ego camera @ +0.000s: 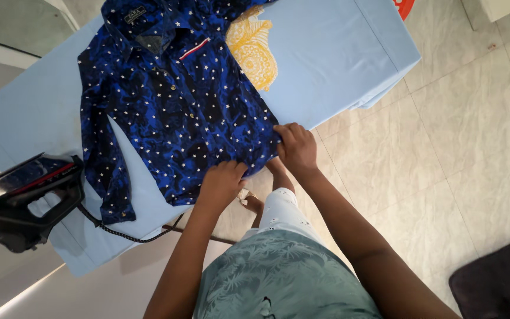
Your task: The person irons a blue patterned shirt on an ironing board. They systematically smooth the sleeves, body, and collar using a steam iron, adjusting the garment between passes to remove wrinkles.
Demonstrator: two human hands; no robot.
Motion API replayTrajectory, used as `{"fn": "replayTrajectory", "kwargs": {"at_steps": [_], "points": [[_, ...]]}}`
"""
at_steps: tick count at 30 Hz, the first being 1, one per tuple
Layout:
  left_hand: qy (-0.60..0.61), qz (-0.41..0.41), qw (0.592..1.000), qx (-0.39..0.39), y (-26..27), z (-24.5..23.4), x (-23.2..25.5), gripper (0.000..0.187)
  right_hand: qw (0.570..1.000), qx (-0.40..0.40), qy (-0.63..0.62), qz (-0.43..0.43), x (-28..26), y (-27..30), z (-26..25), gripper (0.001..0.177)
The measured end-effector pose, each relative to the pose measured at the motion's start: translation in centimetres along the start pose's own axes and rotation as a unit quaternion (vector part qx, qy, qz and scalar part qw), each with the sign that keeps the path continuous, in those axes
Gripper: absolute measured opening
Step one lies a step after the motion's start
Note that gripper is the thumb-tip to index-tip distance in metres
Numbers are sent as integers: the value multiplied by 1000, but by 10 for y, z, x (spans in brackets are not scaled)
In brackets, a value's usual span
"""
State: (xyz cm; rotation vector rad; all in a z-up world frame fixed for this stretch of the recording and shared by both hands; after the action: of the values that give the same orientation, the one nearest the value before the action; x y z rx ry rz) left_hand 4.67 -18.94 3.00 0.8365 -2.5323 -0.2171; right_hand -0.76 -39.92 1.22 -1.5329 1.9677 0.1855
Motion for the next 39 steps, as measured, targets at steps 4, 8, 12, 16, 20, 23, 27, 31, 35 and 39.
{"fn": "replayTrajectory", "kwargs": {"at_steps": [4,8,12,16,20,23,27,31,35,39], "points": [[122,-12,991,-51,-17,-11,-11,40,995,-77,51,37,7,-10,-5,28],[211,-41,977,-7,-51,-38,-35,33,980,-194,11,50,6,-21,-22,28],[202,-43,953,223,-140,-79,-73,19,967,-230,7,107,13,-52,-16,30],[73,-69,954,284,-237,-86,-103,19,947,-271,17,174,26,-66,9,28],[-54,-225,951,205,-279,-72,-123,14,939,-279,-31,196,32,-67,22,18],[-22,-309,934,177,-285,-68,-128,13,931,-295,-26,212,33,-68,27,15],[-5,-322,932,166,-285,-76,-127,20,927,-314,-15,204,28,-73,25,15],[2,-290,936,200,-299,-89,-127,26,910,-325,-63,249,39,-81,14,15],[109,-247,933,238,-295,-85,-124,22,907,-334,-49,252,50,-80,6,15],[254,-165,903,304,-259,-85,-107,27,904,-359,-76,219,57,-99,7,20]]}}
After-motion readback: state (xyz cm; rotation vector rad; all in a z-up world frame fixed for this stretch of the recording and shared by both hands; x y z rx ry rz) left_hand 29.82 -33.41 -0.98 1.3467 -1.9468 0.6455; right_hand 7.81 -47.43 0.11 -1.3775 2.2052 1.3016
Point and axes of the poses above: each hand's wrist, its own y-axis away from the middle knuckle, its own z-axis out of the palm, x = y × z, the point moved 4 cm from there along -y, towards the middle knuckle, and after that the axes turned 3 degrees about -x, right-handed, at the moved point
